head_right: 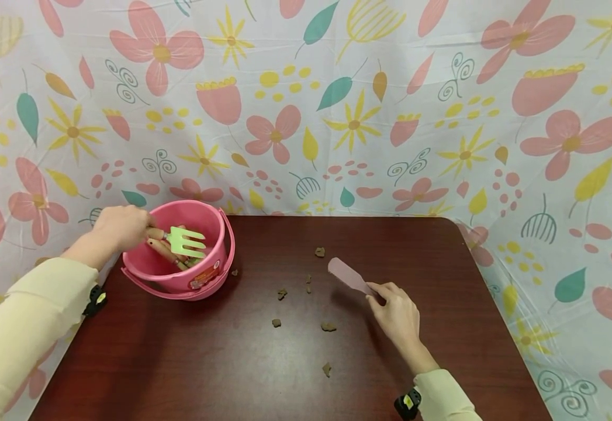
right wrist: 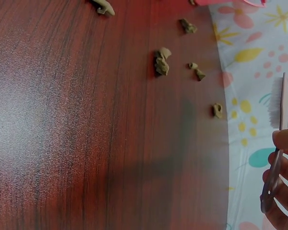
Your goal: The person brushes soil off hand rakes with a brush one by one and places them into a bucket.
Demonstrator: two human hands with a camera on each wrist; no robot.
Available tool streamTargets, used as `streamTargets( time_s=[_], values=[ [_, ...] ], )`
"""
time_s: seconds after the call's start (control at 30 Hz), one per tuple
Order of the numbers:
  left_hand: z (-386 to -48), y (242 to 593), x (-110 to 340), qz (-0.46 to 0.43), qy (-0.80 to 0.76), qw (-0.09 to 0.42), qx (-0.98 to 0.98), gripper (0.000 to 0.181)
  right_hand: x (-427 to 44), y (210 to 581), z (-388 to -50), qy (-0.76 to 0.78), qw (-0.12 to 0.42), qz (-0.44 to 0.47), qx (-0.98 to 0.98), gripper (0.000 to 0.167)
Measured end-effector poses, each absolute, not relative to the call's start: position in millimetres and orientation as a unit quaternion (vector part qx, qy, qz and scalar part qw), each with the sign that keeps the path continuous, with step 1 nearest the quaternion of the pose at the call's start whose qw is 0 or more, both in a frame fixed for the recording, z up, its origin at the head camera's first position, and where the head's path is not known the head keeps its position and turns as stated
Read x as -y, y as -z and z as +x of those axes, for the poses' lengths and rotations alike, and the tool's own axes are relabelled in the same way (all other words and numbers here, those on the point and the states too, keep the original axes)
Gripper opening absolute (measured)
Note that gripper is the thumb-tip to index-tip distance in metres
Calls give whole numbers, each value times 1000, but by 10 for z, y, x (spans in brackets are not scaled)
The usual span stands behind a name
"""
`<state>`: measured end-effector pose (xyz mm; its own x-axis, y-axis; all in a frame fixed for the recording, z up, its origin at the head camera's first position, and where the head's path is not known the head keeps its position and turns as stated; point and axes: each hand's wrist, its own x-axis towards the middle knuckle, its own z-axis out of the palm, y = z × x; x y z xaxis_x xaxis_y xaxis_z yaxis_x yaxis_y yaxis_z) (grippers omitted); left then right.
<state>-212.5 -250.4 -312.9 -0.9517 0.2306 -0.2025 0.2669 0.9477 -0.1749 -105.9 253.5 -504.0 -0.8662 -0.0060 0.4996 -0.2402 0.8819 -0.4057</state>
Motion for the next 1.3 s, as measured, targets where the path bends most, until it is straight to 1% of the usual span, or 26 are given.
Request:
streamTargets(
  time_s=[0.2,0.53,0.63,0.77,0.83,0.87,1.0,1.17,1.3],
  values=[
    [-2138,3170,2454,145,120,89,-978,14,-2529,5039,-1053,-231,248,64,939,28],
    [-2159,3222,2373,160,140,104,-972,8,-2527,5024,-1047,-231,249,60,938,27],
    [-2156,3244,2360,158,141,108,-971,9,-2531,5023,-1046,-232,248,61,939,27],
    [-2160,3300,2352,162,133,107,-972,9,-2545,5026,-1043,-231,254,61,937,27],
    [-2159,3336,2352,168,128,104,-972,7,-2548,5029,-1043,-231,256,62,937,27],
    [-2159,3354,2353,169,127,104,-972,7,-2546,5028,-1045,-232,257,62,936,27],
    [-2153,3412,2352,177,126,101,-971,18,-2531,5027,-1053,-231,254,63,937,27],
    [-2152,3449,2359,175,110,94,-974,23,-2509,5014,-1060,-234,249,64,938,27],
    [-2155,3450,2379,167,92,99,-977,31,-2503,5006,-1064,-233,246,66,938,28]
  ],
)
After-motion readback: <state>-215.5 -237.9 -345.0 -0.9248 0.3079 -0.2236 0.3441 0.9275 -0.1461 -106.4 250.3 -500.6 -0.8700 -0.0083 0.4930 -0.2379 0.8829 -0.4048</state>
